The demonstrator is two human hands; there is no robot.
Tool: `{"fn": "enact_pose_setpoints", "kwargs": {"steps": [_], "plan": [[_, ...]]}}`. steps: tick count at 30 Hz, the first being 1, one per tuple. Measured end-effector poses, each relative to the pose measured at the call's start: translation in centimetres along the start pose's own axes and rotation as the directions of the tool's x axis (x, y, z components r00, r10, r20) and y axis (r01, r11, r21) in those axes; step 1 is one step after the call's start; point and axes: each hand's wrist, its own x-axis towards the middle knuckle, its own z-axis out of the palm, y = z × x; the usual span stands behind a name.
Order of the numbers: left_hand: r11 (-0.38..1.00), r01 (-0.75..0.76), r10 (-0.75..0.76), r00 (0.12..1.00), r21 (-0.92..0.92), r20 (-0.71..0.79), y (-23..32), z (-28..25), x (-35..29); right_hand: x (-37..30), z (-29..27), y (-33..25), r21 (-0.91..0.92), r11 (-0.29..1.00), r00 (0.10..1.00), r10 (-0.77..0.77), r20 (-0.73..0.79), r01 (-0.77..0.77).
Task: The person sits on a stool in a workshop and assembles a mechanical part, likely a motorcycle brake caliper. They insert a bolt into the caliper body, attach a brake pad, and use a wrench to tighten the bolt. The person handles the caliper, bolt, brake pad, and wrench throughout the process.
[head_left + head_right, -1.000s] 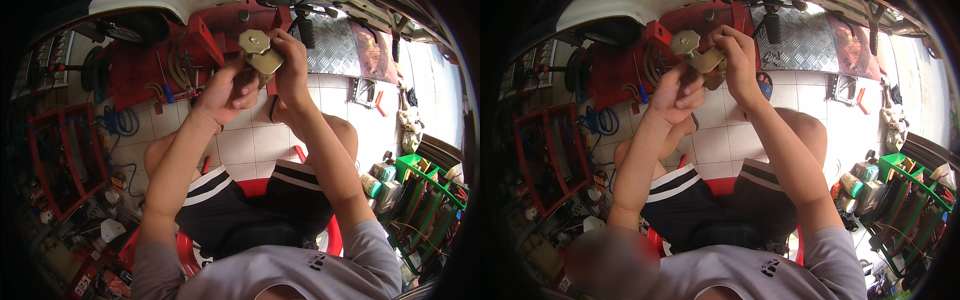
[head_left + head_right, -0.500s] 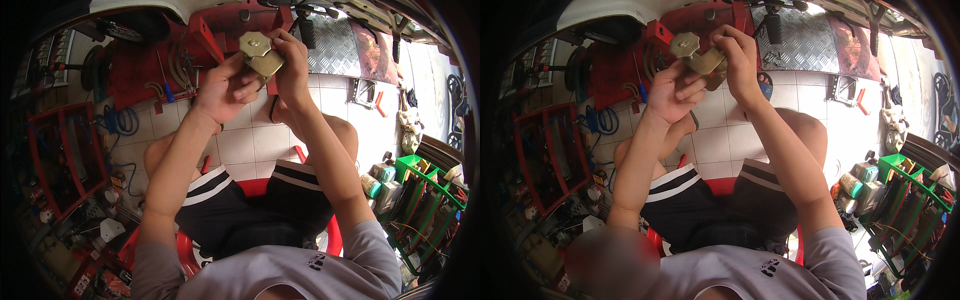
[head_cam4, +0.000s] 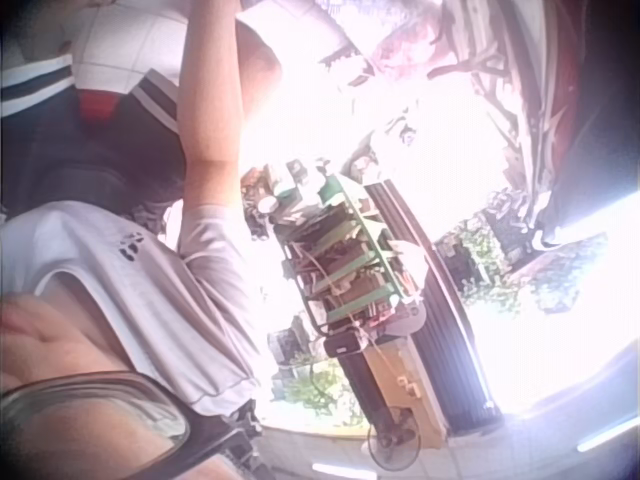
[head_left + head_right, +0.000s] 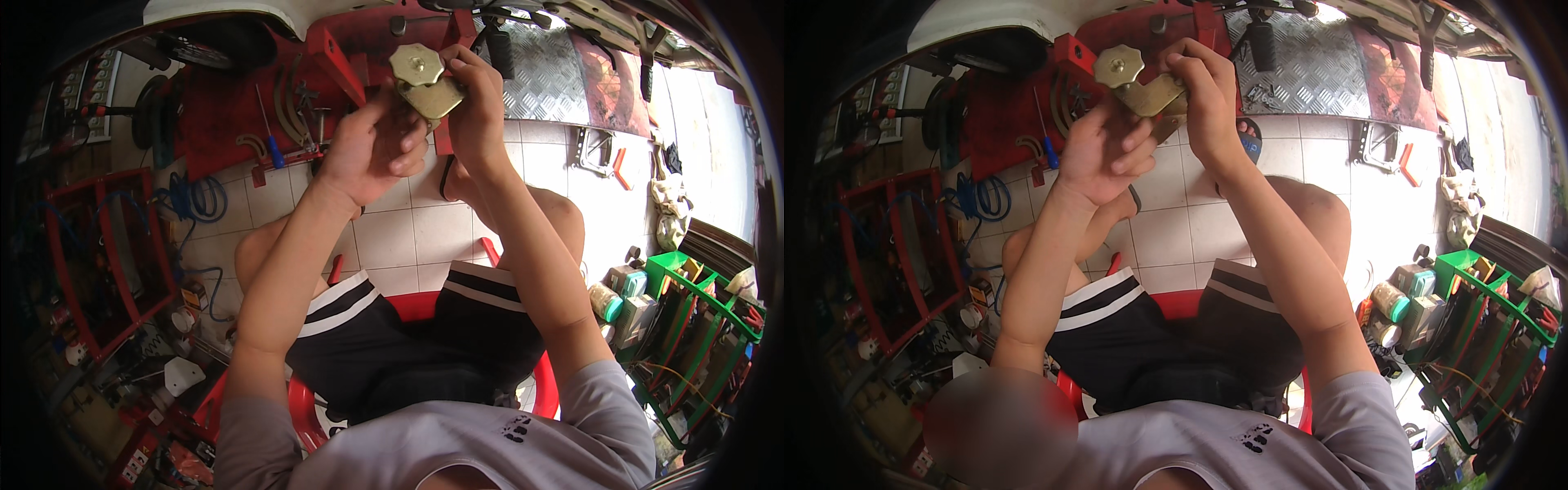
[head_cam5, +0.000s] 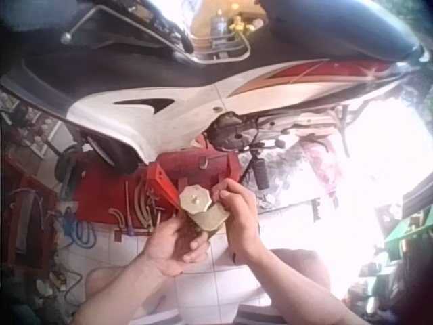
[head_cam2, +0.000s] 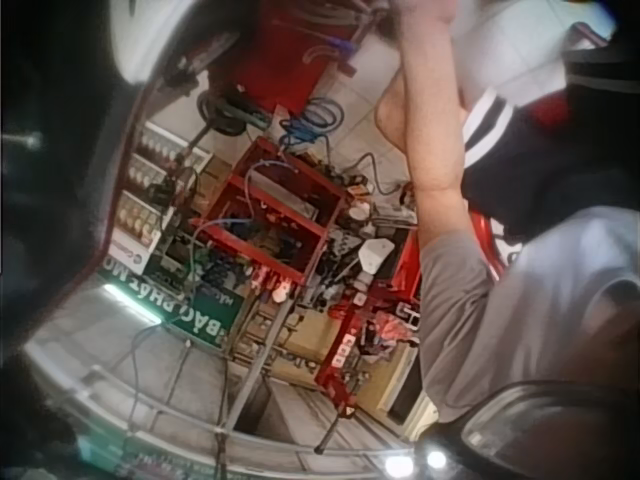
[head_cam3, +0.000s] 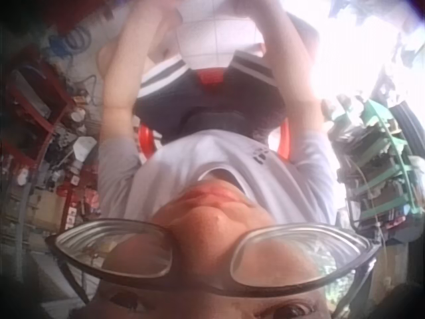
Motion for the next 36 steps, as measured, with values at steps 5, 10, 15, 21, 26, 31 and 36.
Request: {"fn": "enact_pose_setpoints", "kwargs": {"steps": [5, 10, 15, 21, 26, 31, 36], "plan": [[0.997, -0.061, 0.056, 0.992, -0.041, -0.110, 0.3, 0.8, -0.2, -0.2, 0.3, -0.4, 0.004, 1.000, 1.000, 0.013, 0.004, -0.013], [0.998, -0.068, 0.065, 0.985, -0.014, -0.162, 0.2, 0.7, -0.4, -0.3, 0.2, -0.6, -0.077, 0.997, 1.000, -0.019, 0.025, 0.021], [0.996, -0.095, 0.094, 0.989, 0.003, -0.118, 0.2, 0.9, -0.2, -0.1, -0.2, -0.2, 0.032, 0.999, 0.999, 0.015, -0.031, -0.014], [1.000, -0.024, 0.023, 0.991, 0.002, 0.136, 0.0, -1.8, 0.1, -0.2, 0.8, -0.8, 0.024, 0.999, 0.998, 0.038, -0.041, -0.038], [0.999, -0.038, 0.036, 0.977, -0.009, -0.208, -0.3, 1.6, 0.2, -0.2, 0.0, -0.8, 0.049, 0.997, 0.995, 0.070, -0.071, -0.067], [0.999, -0.016, 0.013, 0.997, -0.032, -0.073, -0.2, -0.9, -0.1, -0.4, 0.6, -1.0, 0.045, 0.997, 0.998, 0.066, -0.003, -0.066], [0.996, -0.083, 0.083, 0.995, -0.008, -0.058, -0.2, -0.3, 0.0, -0.3, 0.3, -0.4, -0.025, 0.999, 0.999, 0.027, -0.026, -0.028]]}}
